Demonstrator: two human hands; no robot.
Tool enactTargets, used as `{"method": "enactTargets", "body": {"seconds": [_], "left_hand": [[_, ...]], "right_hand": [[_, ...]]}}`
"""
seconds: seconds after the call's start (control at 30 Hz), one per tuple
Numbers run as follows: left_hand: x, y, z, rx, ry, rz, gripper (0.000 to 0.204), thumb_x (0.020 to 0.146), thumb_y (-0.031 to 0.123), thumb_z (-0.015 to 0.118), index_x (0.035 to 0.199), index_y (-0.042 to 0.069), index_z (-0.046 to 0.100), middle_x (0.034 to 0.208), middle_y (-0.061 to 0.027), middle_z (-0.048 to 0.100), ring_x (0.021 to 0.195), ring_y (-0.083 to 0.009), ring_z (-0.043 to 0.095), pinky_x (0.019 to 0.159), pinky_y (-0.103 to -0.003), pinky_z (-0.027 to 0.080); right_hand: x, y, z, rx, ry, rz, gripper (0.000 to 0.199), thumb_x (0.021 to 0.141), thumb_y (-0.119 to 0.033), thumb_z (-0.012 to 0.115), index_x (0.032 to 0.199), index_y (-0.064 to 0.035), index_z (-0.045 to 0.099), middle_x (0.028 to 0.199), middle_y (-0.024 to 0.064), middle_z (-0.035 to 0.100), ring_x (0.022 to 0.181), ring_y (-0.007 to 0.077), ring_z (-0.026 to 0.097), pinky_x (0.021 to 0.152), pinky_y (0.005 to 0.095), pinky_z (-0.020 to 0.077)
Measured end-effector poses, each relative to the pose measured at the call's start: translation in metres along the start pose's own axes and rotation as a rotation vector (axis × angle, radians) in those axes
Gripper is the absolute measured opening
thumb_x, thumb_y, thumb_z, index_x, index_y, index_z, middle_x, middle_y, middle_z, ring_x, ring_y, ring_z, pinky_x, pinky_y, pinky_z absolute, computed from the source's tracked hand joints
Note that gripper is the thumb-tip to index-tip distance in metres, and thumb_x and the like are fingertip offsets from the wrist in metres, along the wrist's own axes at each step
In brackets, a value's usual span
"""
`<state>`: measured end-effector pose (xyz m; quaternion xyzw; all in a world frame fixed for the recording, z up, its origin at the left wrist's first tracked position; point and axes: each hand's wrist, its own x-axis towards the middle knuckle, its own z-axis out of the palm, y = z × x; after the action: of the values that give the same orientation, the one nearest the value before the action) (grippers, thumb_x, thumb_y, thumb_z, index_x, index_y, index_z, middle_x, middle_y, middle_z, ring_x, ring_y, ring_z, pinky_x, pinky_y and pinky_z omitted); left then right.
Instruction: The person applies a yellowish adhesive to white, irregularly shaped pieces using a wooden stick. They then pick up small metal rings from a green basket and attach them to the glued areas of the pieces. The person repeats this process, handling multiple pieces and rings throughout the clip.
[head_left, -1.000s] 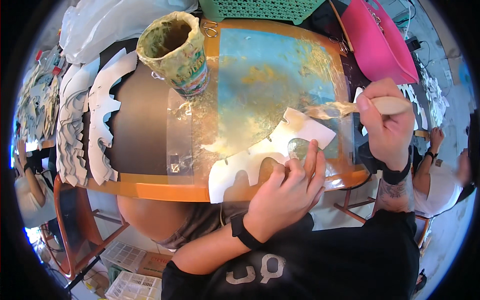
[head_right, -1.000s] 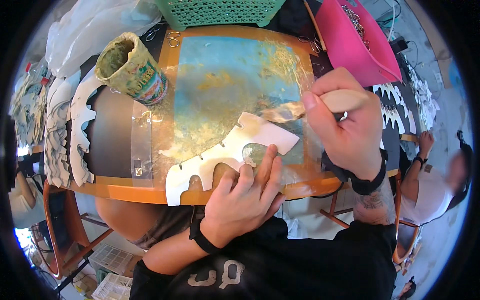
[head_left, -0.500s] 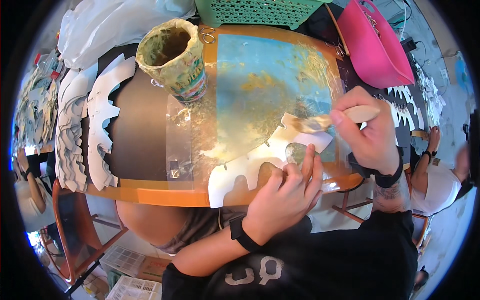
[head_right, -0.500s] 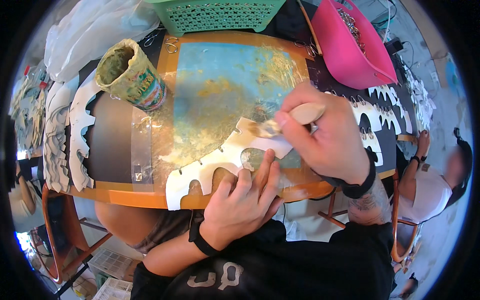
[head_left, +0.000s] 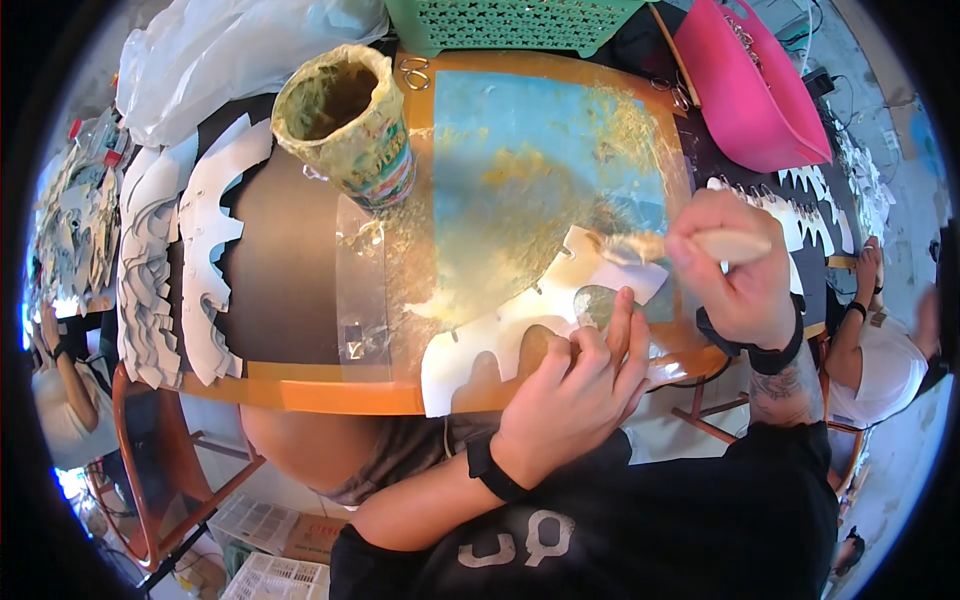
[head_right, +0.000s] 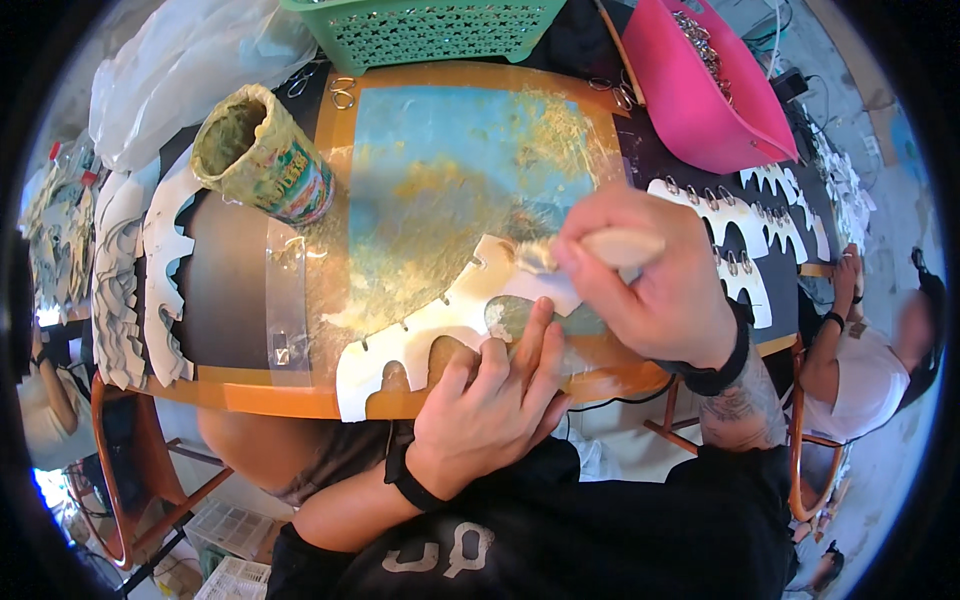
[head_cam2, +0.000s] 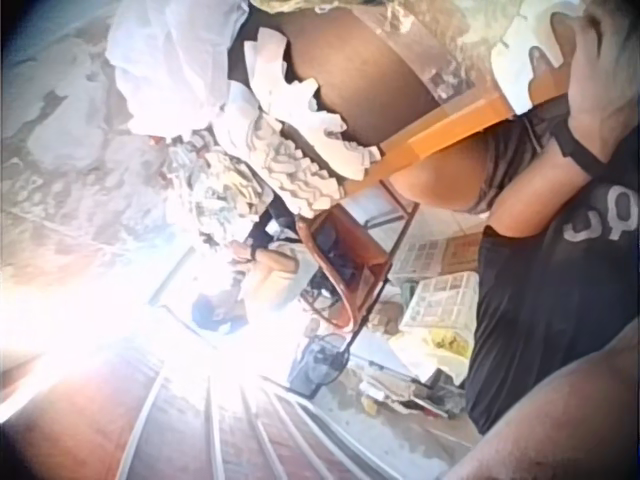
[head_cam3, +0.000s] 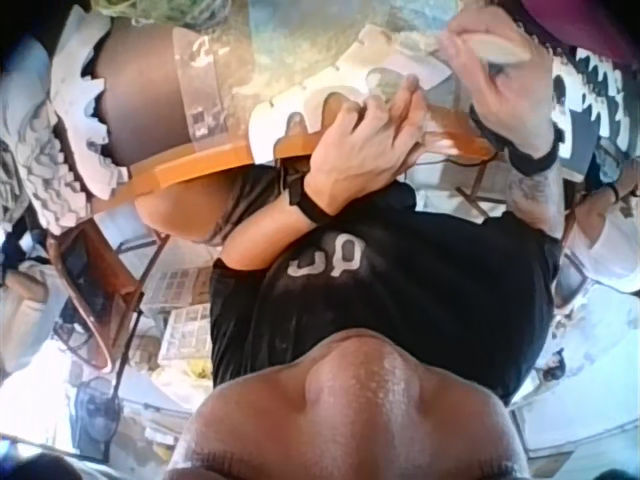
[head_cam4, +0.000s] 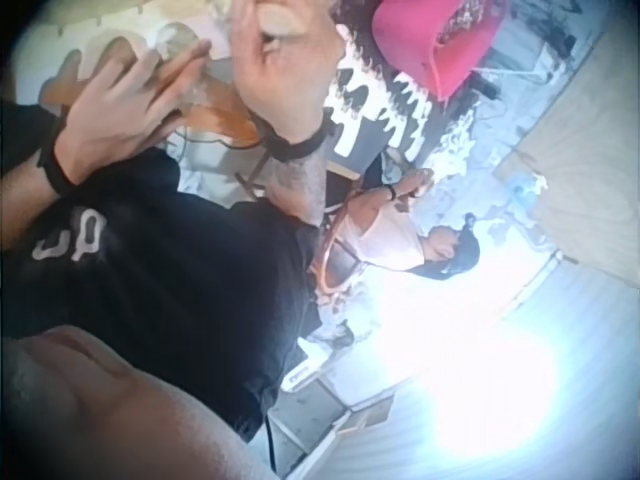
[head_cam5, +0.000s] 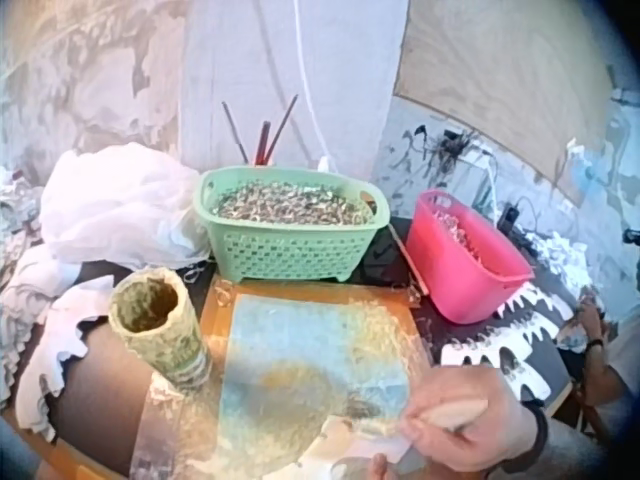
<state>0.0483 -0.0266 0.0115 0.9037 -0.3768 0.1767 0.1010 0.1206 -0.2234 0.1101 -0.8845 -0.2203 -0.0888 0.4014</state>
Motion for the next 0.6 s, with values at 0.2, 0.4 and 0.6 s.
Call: {"method": "enactTargets", "body": {"seconds": [0.2,0.4,0.6], "left_hand": [[-0.001,-0.001,0.0,-0.016,0.022,0.002,0.06,0.099,0.048,0.057,0.14,0.005,0.06,0.152,-0.0117,0.059,0.103,-0.0256,0.05,0.086,-0.034,0.044],[-0.003,-0.004,0.001,-0.049,0.054,0.013,0.061,0.098,0.048,0.059,0.138,0.002,0.06,0.152,-0.0143,0.058,0.103,-0.0251,0.051,0.086,-0.033,0.046],[-0.011,-0.009,-0.005,-0.094,0.11,0.062,0.045,0.094,0.028,0.06,0.131,0.001,0.063,0.148,-0.016,0.06,0.104,-0.0256,0.058,0.085,-0.034,0.049]], "right_hand": [[-0.01,-0.012,-0.006,0.07,0.019,0.077,0.005,0.094,-0.001,0.068,0.091,0.0012,0.066,0.086,0.0081,0.067,0.072,0.0161,0.059,0.066,0.0296,0.0457],[-0.005,-0.013,-0.029,-0.231,0.069,-0.127,0.006,0.098,0.001,0.063,0.094,0.0027,0.066,0.093,0.0077,0.066,0.079,0.0127,0.059,0.07,0.0271,0.0455],[0.0,-0.043,-0.032,-0.206,0.379,-0.056,0.006,0.101,-0.002,0.065,0.105,0.0019,0.067,0.092,0.0012,0.064,0.079,0.0051,0.057,0.07,0.0215,0.0439]]}}
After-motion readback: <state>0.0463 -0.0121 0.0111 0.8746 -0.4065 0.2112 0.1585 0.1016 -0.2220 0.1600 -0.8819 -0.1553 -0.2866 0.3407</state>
